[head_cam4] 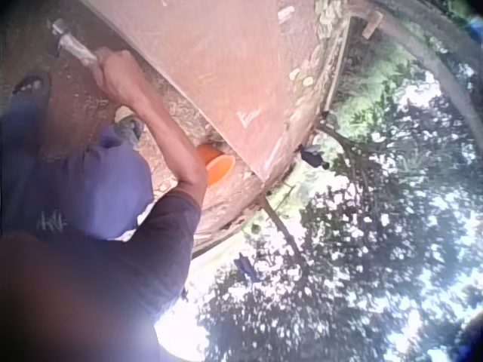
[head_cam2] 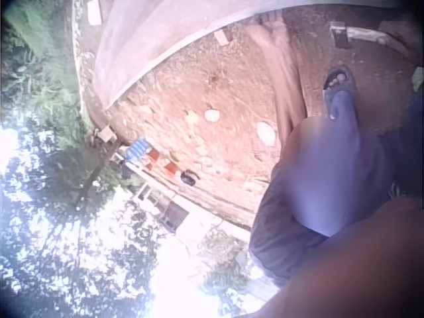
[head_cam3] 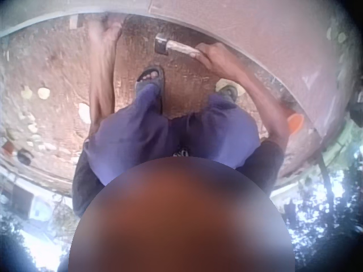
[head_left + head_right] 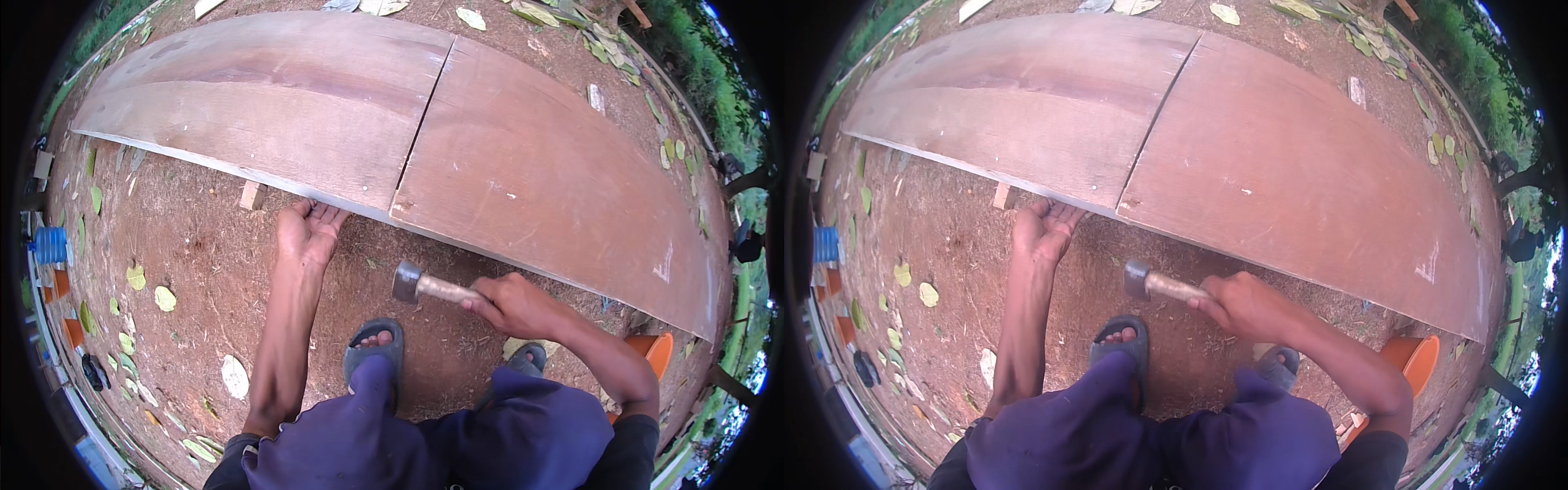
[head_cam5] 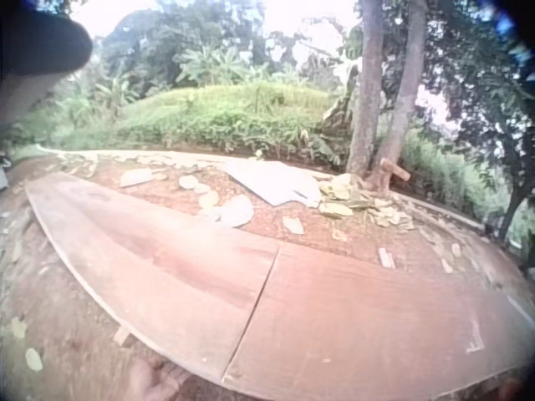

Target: The person aligns two large wooden planks on the ground, uses a hammer to tap them together, measures the gap with a tape measure, and hammers nails into the joint to secure the planks.

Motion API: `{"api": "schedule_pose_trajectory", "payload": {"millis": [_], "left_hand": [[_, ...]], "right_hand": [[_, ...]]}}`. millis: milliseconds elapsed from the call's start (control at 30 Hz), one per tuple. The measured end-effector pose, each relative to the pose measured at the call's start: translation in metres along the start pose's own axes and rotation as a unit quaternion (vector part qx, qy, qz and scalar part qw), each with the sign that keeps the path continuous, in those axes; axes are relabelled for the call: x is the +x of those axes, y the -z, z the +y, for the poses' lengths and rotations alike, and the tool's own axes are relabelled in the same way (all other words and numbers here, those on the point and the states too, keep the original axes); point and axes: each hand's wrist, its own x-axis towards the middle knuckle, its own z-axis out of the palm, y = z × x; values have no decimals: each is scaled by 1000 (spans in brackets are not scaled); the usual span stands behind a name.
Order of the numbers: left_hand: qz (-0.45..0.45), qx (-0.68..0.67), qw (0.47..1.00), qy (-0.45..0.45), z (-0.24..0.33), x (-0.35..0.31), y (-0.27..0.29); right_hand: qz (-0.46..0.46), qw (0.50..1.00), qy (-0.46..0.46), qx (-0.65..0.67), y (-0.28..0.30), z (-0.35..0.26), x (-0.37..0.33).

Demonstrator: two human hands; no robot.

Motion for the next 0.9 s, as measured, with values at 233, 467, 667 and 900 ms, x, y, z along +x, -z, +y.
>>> {"api": "schedule_pose_trajectory", "payload": {"millis": [233,467,667,900], "left_hand": [[17,3,1000,-5,-10,18,15],[25,-2,1000,5,-32,59,56],[46,117,992,-9,-30,48,63],[64,203,977,-21,-44,30,110]], "right_hand": [[-16,999,-12,43,-27,6,-5],[56,989,-2,-134,-62,53,-18],[315,841,-272,346,-125,136,-75],[571,527,-262,572,-93,181,-111]]}}
